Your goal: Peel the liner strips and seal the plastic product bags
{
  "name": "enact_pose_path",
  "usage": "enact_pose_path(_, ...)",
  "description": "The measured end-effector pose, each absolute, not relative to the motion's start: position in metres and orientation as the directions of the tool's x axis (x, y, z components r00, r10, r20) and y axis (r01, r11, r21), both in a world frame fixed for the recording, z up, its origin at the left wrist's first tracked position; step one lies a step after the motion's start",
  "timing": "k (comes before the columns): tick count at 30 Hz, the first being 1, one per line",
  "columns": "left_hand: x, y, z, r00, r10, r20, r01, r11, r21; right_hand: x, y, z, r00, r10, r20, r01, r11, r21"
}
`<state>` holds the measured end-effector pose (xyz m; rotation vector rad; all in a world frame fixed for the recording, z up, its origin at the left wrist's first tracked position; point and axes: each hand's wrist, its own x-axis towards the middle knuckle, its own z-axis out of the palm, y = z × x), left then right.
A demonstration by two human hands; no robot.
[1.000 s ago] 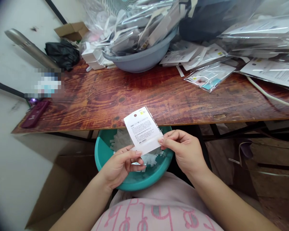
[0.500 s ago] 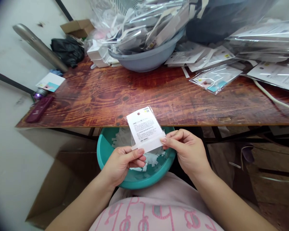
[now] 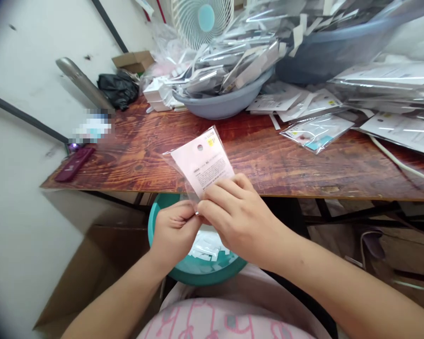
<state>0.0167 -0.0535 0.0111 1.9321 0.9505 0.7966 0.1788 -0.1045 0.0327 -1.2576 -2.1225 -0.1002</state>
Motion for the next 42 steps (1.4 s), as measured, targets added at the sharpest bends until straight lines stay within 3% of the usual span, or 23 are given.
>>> enact_pose_path(5,0.019,-0.041,0.013,0.499,0.783,0.372,0.342,-0.572,0.746,0.19,-0.089,0.033,-0.365,0.755,0.546,0.719,0.6,-0.35)
enact_pose_path(9,0.022,-0.035,0.014,0.542,0.723,0.428,0.406,-0.671,0.62,0.196,-0.072,0.034,-0.368,0.773,0.517,0.675,0.604,-0.423)
enact_pose_path(15,0.023,-0.033,0.014,0.585,0.638,0.501,0.485,-0.77,0.414,0.2,-0.05,0.04,-0.488,0.754,0.44,0.648,0.651,-0.395)
enact_pose_path(19,0.022,-0.032,0.012,0.591,0.623,0.512,0.499,-0.781,0.375,0.199,-0.048,0.046,-0.557,0.749,0.36,0.645,0.663,-0.381)
enact_pose_path(25,0.021,-0.033,0.013,0.528,0.716,0.456,0.499,-0.696,0.516,0.198,-0.049,0.043,-0.557,0.736,0.385,0.595,0.677,-0.433)
enact_pose_path(30,0.022,-0.03,0.012,0.417,0.862,0.29,0.421,-0.466,0.779,0.205,-0.066,0.037,-0.431,0.781,0.452,0.451,0.62,-0.642)
enact_pose_path(33,0.02,-0.024,0.012,0.304,0.943,0.137,0.28,-0.226,0.933,0.214,-0.087,0.044,-0.137,0.839,0.527,0.266,0.543,-0.796)
enact_pose_path(35,0.018,-0.019,0.013,0.23,0.97,0.074,0.198,-0.121,0.973,0.219,-0.101,0.046,0.147,0.802,0.579,0.046,0.58,-0.814)
enact_pose_path(37,0.017,-0.016,0.017,0.16,0.985,0.056,0.161,-0.082,0.984,0.218,-0.109,0.04,0.252,0.804,0.539,-0.166,0.585,-0.794)
enact_pose_path(39,0.018,-0.015,0.021,0.112,0.993,0.04,0.129,-0.054,0.99,0.209,-0.11,0.024,0.018,0.91,0.415,-0.202,0.41,-0.889)
enact_pose_path(41,0.02,-0.015,0.024,0.086,0.996,0.018,0.084,-0.025,0.996,0.196,-0.107,0.004,-0.323,0.929,0.18,0.101,0.223,-0.97)
enact_pose_path(42,0.021,-0.016,0.026,0.078,0.997,0.01,0.059,-0.015,0.998,0.19,-0.105,-0.006,-0.388,0.915,0.106,0.279,0.227,-0.933)
